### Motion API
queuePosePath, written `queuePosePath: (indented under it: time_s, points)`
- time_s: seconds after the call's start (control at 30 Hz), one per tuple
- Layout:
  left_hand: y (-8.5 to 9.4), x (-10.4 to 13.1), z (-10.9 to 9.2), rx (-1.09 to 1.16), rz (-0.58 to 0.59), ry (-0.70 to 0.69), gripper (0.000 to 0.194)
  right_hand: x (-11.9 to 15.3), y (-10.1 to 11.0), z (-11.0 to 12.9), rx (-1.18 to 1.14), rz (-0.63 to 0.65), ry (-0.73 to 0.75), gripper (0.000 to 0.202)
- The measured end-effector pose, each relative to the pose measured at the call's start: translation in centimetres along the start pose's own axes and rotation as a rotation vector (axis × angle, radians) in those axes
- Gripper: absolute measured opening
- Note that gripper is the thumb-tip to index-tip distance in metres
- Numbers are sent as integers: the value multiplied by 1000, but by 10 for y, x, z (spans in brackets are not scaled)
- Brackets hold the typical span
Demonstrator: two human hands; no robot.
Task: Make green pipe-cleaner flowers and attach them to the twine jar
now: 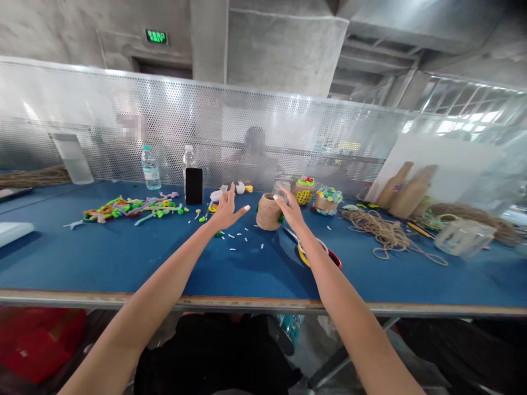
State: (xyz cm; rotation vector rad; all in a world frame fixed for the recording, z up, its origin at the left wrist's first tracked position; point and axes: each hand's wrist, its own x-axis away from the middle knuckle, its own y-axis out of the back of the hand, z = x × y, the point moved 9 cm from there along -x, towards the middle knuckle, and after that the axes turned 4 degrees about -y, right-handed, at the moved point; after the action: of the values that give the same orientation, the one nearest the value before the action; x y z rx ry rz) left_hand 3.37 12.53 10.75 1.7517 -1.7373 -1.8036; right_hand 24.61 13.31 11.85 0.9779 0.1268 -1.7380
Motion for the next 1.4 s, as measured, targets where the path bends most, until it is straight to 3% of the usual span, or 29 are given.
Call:
queuePosePath:
  time_s: [0.17,0.3,0.47,0.6,0.87,1.07,1.23,1.4]
  points:
    - [22,-3,15,-89,73,61,46,5,-5,13,144,47,107,25]
    - [24,3,37,-121,363,121,31,6,-10,15,209,65,157,24]
    - [11,29,51,-96,789,172,26,7,-12,16,242,83,195,25]
    - [-1,42,51,-79,951,194,26,8,-13,15,257,86,214,25]
    - [-14,46,53,-98,1013,195,27,17,-1,28,273,-83,223,29]
    - [3,41,54,-97,940,193,27,22,20,40,232,-269,221,25]
    - [16,37,56,-102,872,195,27,22,28,35,207,-335,193,22]
    - [8,35,63,-154,831,231,28,20,31,30,193,-357,167,21]
